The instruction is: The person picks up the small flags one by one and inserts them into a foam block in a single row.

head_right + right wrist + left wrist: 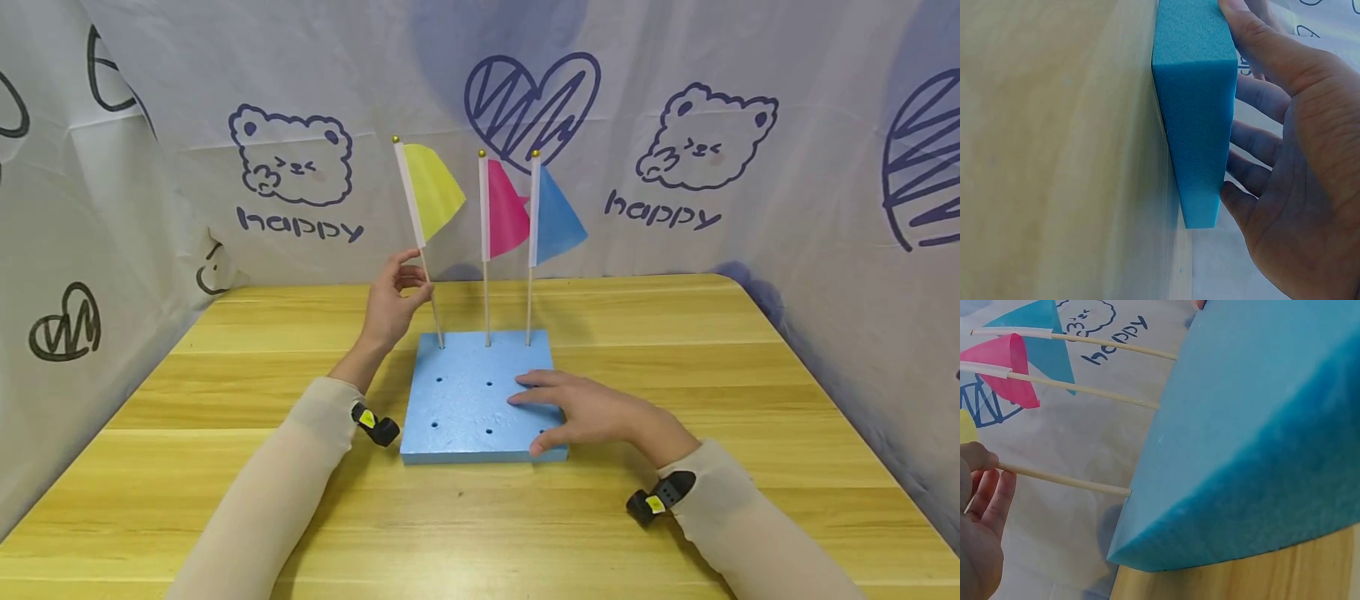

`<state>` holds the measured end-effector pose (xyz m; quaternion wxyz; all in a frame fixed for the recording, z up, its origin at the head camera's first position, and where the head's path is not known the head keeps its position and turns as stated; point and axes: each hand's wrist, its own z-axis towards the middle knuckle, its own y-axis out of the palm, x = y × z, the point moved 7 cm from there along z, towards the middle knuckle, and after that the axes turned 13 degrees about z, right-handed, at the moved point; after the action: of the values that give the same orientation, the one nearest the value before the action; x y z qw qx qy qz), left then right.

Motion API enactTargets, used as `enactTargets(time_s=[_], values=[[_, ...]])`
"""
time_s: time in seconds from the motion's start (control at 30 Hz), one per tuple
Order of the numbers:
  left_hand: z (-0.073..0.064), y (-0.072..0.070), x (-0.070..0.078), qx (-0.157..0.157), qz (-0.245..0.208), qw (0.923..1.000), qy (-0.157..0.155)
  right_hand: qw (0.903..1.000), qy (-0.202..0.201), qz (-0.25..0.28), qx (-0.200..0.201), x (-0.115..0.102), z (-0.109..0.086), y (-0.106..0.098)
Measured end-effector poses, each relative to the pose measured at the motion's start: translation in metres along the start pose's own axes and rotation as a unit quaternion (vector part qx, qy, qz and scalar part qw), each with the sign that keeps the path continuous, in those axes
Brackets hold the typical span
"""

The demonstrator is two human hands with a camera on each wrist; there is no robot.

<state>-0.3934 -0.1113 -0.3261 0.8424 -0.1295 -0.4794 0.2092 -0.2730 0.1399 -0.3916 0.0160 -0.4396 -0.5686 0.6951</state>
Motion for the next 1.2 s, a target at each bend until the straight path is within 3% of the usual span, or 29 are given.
enactTargets(time_s=[0.23, 0.5, 0.67, 0.87, 1.1, 1.2], values=[[0.001, 0.003, 0.002, -0.010, -0.005, 0.9996, 0.027, 1.0000, -0.004, -0.003, 0.003, 0.001, 0.000, 0.000], [-0.003, 0.012, -0.007, -0.088, -0.001, 0.9961, 0.006, 0.9999, -0.011, -0.004, 0.003, -0.001, 0.000, 0.000], [-0.006, 0.016, -0.009, -0.120, 0.009, 0.9928, -0.005, 1.0000, -0.007, -0.003, 0.003, -0.001, 0.000, -0.001], [-0.009, 0.016, -0.008, -0.130, 0.017, 0.9913, 0.002, 1.0000, -0.005, -0.001, 0.002, 0.001, 0.001, 0.000], [-0.009, 0.017, -0.015, -0.117, -0.009, 0.9925, -0.034, 0.9999, -0.009, -0.003, 0.002, 0.001, 0.001, 0.001], [-0.009, 0.017, -0.014, -0.118, -0.020, 0.9923, -0.031, 1.0000, -0.006, -0.004, 0.003, 0.001, 0.002, 0.000]])
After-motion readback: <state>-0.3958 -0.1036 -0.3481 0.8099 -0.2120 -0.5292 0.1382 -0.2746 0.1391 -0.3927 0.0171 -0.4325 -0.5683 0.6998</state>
